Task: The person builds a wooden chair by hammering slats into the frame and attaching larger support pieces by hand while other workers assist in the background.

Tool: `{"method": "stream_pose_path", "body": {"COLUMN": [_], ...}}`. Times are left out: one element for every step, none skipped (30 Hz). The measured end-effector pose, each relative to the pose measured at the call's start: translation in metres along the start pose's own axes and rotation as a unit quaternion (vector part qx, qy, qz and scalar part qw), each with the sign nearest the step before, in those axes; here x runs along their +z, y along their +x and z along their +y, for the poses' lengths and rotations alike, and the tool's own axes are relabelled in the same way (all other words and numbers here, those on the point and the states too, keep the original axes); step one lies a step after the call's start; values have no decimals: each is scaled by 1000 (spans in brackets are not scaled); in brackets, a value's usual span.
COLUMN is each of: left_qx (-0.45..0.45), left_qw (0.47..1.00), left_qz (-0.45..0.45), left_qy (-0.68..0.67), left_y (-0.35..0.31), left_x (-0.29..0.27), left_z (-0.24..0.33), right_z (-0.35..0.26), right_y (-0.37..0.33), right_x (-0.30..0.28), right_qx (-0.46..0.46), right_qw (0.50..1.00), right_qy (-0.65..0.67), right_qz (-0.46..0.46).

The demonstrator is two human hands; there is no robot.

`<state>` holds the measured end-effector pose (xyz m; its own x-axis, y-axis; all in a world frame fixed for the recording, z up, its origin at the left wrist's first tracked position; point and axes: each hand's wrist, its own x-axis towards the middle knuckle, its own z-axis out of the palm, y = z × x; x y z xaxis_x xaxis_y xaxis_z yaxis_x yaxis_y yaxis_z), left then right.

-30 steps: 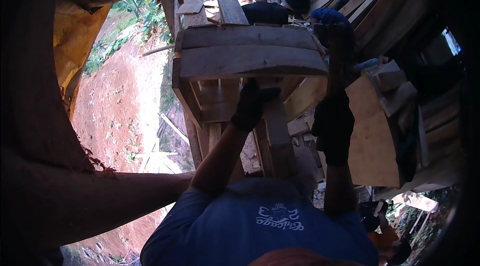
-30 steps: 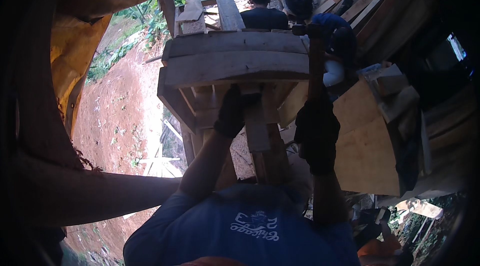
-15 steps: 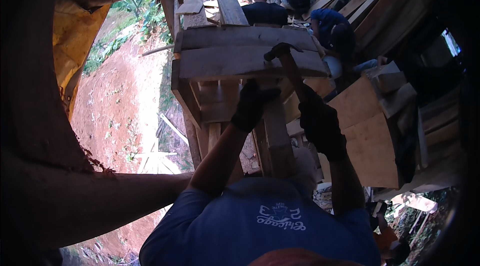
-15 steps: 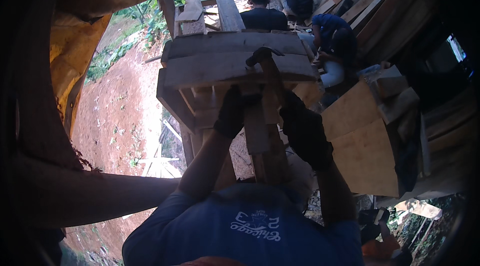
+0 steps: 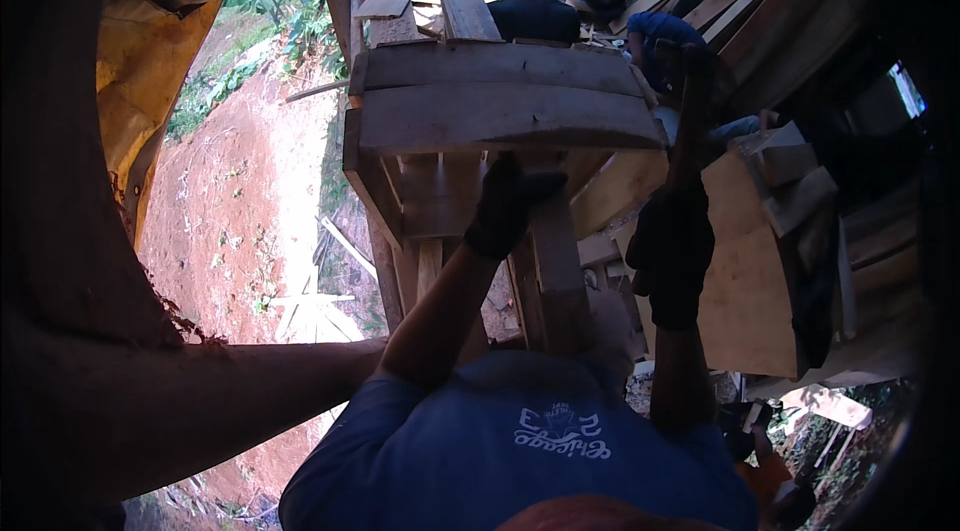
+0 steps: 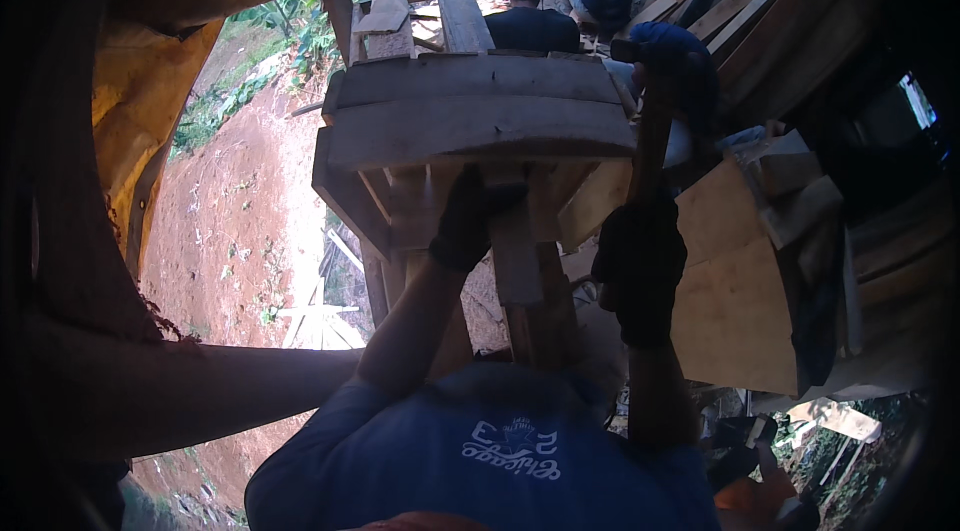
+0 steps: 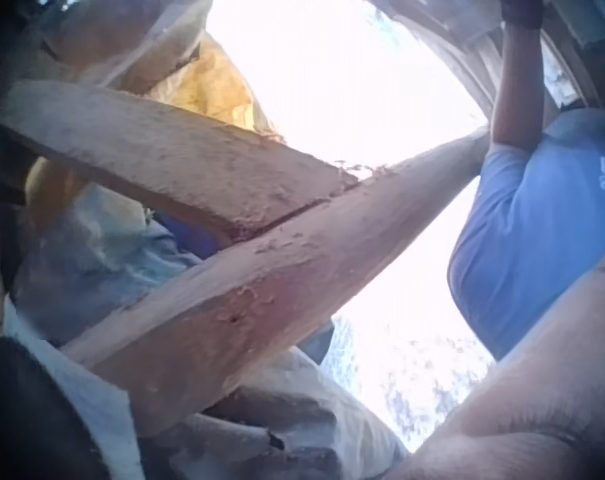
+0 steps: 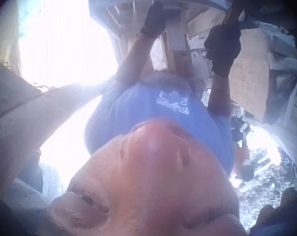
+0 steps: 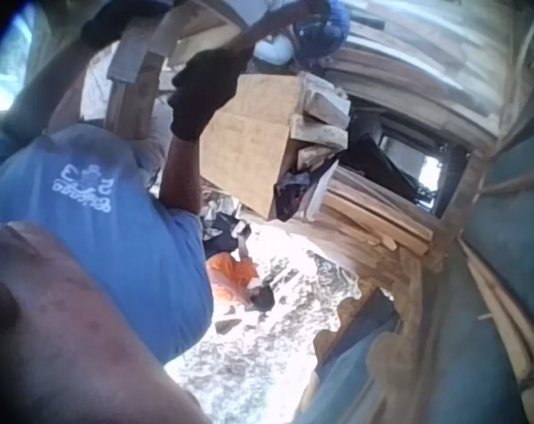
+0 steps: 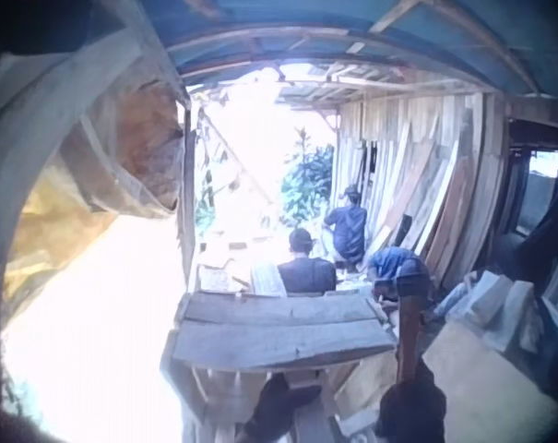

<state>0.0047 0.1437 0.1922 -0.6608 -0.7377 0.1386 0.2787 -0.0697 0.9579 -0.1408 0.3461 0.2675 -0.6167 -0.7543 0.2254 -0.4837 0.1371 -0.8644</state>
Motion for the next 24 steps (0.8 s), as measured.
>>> {"method": "stream_pose_path", "body": {"left_qx": [6, -13, -31, -48, -45, -40, -36, -20, -8, 5, -11, -24, -36, -38, -36, -37, -33, -32, -33, -31, -24, -17, -17, -16], "left_qw": [1000, 998, 993, 985, 987, 988, 989, 994, 997, 999, 996, 991, 983, 985, 988, 989, 989, 988, 987, 991, 995, 997, 999, 1000], "left_qz": [-6, -1, 7, 15, 12, 13, 14, 11, 4, -3, -7, -10, -14, -11, -1, 8, 6, 1, -9, -13, -17, -20, -20, -12], "left_qy": [-3, -59, -112, -164, -153, -147, -140, -106, -72, -38, -85, -131, -178, -166, -151, -142, -146, -150, -155, -127, -97, -66, -34, 4], "left_y": [2, 0, -4, -5, -4, -3, -3, -1, -1, -1, -3, -3, -3, -2, -3, -3, -1, -1, -2, -3, -1, 1, 3, 1], "left_x": [2, 3, 5, 5, 5, 4, 3, 1, 2, 3, 4, 6, 7, 8, 2, 1, -1, -2, 1, 3, 4, 5, 5, -3], "left_z": [-1, -2, 5, 9, 8, 5, 3, 2, 1, 0, 0, 4, 6, 5, 5, 2, 0, -2, -1, -1, 4, 6, 6, 5], "right_z": [-3, -8, -13, -16, -20, -27, -25, -23, -18, -17, -18, -29, -23, -16, -28, -50, -51, -52, -35, -18, -21, -23, -26, -40], "right_y": [-3, -1, 2, 5, 6, 8, 6, 5, 5, 3, 1, 1, 6, 9, 9, 8, 8, 7, 5, 2, 5, 6, 7, 8], "right_x": [13, 12, 14, 14, 7, 0, -1, -2, 2, 8, 16, 27, 22, 16, 14, 3, 2, -1, 1, 3, 3, 4, 5, 9], "right_qx": [-41, -178, -316, -323, -229, -133, -80, -34, 2, -88, -173, -246, -274, -301, -164, -22, 8, 39, -42, -122, -164, -204, -242, -215], "right_qw": [993, 971, 928, 907, 954, 982, 994, 998, 984, 994, 982, 948, 944, 936, 981, 999, 999, 999, 996, 981, 974, 965, 955, 962], "right_qy": [-106, -158, -194, -260, -178, -96, -25, 50, 179, 64, -68, -183, -182, -181, -101, -25, -20, -16, -83, -150, -156, -160, -163, -153], "right_qz": [28, -6, -28, -72, -79, -89, -64, -32, -18, -2, 34, 87, 35, -16, -27, -38, -36, -33, -12, 9, -9, -27, -43, -63]}}
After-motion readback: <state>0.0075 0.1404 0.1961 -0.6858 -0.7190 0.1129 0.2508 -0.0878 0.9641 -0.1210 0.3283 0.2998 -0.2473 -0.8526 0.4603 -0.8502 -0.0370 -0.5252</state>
